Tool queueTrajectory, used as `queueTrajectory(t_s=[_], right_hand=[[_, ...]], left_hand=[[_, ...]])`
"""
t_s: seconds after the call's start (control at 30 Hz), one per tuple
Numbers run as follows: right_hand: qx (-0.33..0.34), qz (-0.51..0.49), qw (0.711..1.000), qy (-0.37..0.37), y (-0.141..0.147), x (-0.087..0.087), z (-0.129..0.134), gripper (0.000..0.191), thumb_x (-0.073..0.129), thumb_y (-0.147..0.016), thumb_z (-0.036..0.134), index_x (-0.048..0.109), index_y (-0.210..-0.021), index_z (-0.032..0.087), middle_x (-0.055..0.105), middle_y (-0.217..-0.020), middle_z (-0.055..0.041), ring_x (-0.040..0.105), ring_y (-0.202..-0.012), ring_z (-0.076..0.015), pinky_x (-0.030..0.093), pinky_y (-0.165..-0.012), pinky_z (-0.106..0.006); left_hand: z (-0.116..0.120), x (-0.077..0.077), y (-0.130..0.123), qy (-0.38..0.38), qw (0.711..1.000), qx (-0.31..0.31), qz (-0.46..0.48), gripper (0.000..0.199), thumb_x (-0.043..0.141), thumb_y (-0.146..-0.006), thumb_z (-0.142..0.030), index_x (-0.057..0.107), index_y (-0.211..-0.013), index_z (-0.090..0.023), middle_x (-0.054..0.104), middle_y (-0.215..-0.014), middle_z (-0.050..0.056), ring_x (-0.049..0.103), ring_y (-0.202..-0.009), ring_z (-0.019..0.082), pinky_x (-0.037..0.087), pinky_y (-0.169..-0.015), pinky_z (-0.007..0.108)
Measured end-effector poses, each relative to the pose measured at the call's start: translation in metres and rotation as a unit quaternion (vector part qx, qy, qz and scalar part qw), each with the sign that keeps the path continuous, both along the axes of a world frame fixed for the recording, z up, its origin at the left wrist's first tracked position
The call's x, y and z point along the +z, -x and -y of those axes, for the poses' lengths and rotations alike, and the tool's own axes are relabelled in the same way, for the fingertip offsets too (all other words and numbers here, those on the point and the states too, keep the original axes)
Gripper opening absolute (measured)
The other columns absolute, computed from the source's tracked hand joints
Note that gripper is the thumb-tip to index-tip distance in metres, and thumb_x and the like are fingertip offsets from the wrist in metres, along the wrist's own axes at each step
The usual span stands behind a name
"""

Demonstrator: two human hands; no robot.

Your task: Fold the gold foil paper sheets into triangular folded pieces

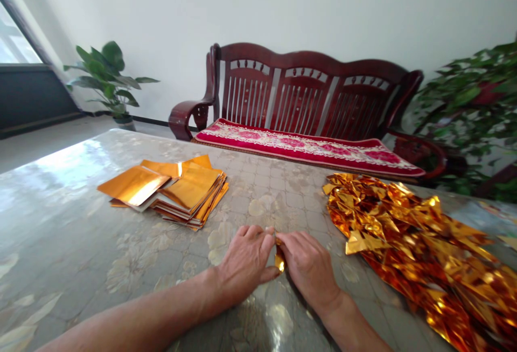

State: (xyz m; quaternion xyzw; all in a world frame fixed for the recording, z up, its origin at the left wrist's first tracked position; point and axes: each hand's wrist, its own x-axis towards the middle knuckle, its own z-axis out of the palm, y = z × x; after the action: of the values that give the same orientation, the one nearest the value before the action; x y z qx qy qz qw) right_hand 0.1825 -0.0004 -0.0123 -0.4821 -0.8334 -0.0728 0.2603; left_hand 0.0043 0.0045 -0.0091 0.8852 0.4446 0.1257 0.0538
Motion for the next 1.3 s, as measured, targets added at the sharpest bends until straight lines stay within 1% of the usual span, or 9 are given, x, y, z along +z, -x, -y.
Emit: queueTrajectory(t_s=[0.13, 0.33, 0.53, 0.63, 0.8, 0.93, 1.07, 1.2, 1.3], right_hand=[[-0.001, 0.019, 1.000, -0.009, 0.0010, 0.0001, 0.0003, 0.016, 0.053, -0.096, 0.014, 0.067, -0.102, 0.020, 0.067, -0.079, -0.0016, 0.058, -0.077, -0.0176, 0.039, -0.074, -0.030], [-0.001, 0.027, 0.999, -0.036, 0.0018, 0.0009, 0.0005, 0.018, 0.050, -0.098, 0.016, 0.067, -0.101, 0.020, 0.067, -0.077, -0.0020, 0.058, -0.073, -0.0167, 0.039, -0.072, -0.029], [-0.007, 0.024, 0.999, -0.031, 0.0006, -0.0020, 0.0009, 0.024, 0.051, -0.098, 0.017, 0.066, -0.117, 0.019, 0.070, -0.081, -0.0029, 0.061, -0.075, -0.0179, 0.041, -0.074, -0.030], [-0.008, 0.023, 0.999, -0.026, -0.0004, -0.0027, 0.0008, 0.025, 0.052, -0.098, 0.019, 0.066, -0.118, 0.019, 0.071, -0.082, -0.0039, 0.062, -0.075, -0.0187, 0.043, -0.073, -0.030], [0.006, -0.019, 1.000, 0.010, -0.0008, -0.0011, -0.0010, 0.024, 0.051, -0.097, 0.018, 0.068, -0.114, 0.020, 0.074, -0.089, -0.0047, 0.066, -0.080, -0.0175, 0.046, -0.076, -0.028], [-0.024, -0.065, 0.997, 0.036, -0.0022, -0.0025, -0.0045, 0.027, 0.046, -0.096, 0.014, 0.068, -0.109, 0.021, 0.072, -0.092, -0.0037, 0.067, -0.084, -0.0153, 0.047, -0.075, -0.025], [-0.038, -0.056, 0.995, 0.070, -0.0039, -0.0040, -0.0071, 0.028, 0.044, -0.095, 0.013, 0.069, -0.105, 0.022, 0.068, -0.089, -0.0025, 0.066, -0.082, -0.0151, 0.045, -0.072, -0.024], [-0.036, -0.032, 0.993, 0.105, -0.0019, -0.0024, -0.0071, 0.027, 0.044, -0.096, 0.013, 0.069, -0.101, 0.023, 0.063, -0.084, -0.0020, 0.063, -0.080, -0.0149, 0.044, -0.071, -0.024], [-0.040, -0.011, 0.992, 0.116, 0.0003, -0.0012, -0.0063, 0.028, 0.044, -0.097, 0.014, 0.068, -0.106, 0.023, 0.061, -0.085, -0.0021, 0.062, -0.080, -0.0148, 0.043, -0.070, -0.024]], left_hand=[[0.0008, 0.0015, -0.0001, -0.005, 1.000, -0.001, 0.001, 0.050, 0.072, -0.082, -0.044, 0.052, -0.121, -0.019, 0.061, -0.130, 0.008, 0.053, -0.113, 0.027, 0.042, -0.095, 0.041], [0.0011, 0.0044, -0.0007, 0.005, 1.000, 0.000, -0.003, 0.044, 0.071, -0.083, -0.043, 0.052, -0.117, -0.022, 0.064, -0.122, 0.005, 0.054, -0.110, 0.026, 0.042, -0.095, 0.039], [0.0010, 0.0066, -0.0006, -0.010, 1.000, -0.018, -0.012, 0.046, 0.068, -0.086, -0.043, 0.050, -0.125, -0.024, 0.062, -0.126, 0.004, 0.054, -0.110, 0.025, 0.041, -0.095, 0.039], [0.0009, 0.0059, -0.0005, -0.017, 0.999, -0.024, -0.018, 0.047, 0.067, -0.087, -0.043, 0.050, -0.126, -0.023, 0.060, -0.128, 0.004, 0.055, -0.110, 0.025, 0.042, -0.096, 0.039], [0.0016, 0.0042, 0.0000, -0.029, 0.999, -0.028, -0.034, 0.038, 0.064, -0.089, -0.044, 0.055, -0.119, -0.022, 0.060, -0.131, 0.005, 0.055, -0.109, 0.026, 0.043, -0.094, 0.040], [0.0016, 0.0033, 0.0006, -0.042, 0.998, -0.031, -0.046, 0.035, 0.063, -0.090, -0.045, 0.057, -0.115, -0.021, 0.056, -0.138, 0.005, 0.055, -0.110, 0.026, 0.044, -0.092, 0.040], [0.0011, 0.0018, 0.0005, -0.051, 0.997, -0.035, -0.056, 0.042, 0.065, -0.088, -0.048, 0.056, -0.118, -0.020, 0.055, -0.140, 0.006, 0.054, -0.112, 0.027, 0.045, -0.092, 0.041], [0.0008, 0.0006, -0.0001, -0.051, 0.996, -0.036, -0.061, 0.041, 0.063, -0.090, -0.048, 0.057, -0.118, -0.019, 0.056, -0.139, 0.008, 0.054, -0.112, 0.027, 0.045, -0.092, 0.041], [0.0007, 0.0007, -0.0003, -0.051, 0.996, -0.037, -0.062, 0.040, 0.064, -0.090, -0.047, 0.057, -0.118, -0.019, 0.056, -0.138, 0.008, 0.055, -0.112, 0.027, 0.046, -0.091, 0.041]])
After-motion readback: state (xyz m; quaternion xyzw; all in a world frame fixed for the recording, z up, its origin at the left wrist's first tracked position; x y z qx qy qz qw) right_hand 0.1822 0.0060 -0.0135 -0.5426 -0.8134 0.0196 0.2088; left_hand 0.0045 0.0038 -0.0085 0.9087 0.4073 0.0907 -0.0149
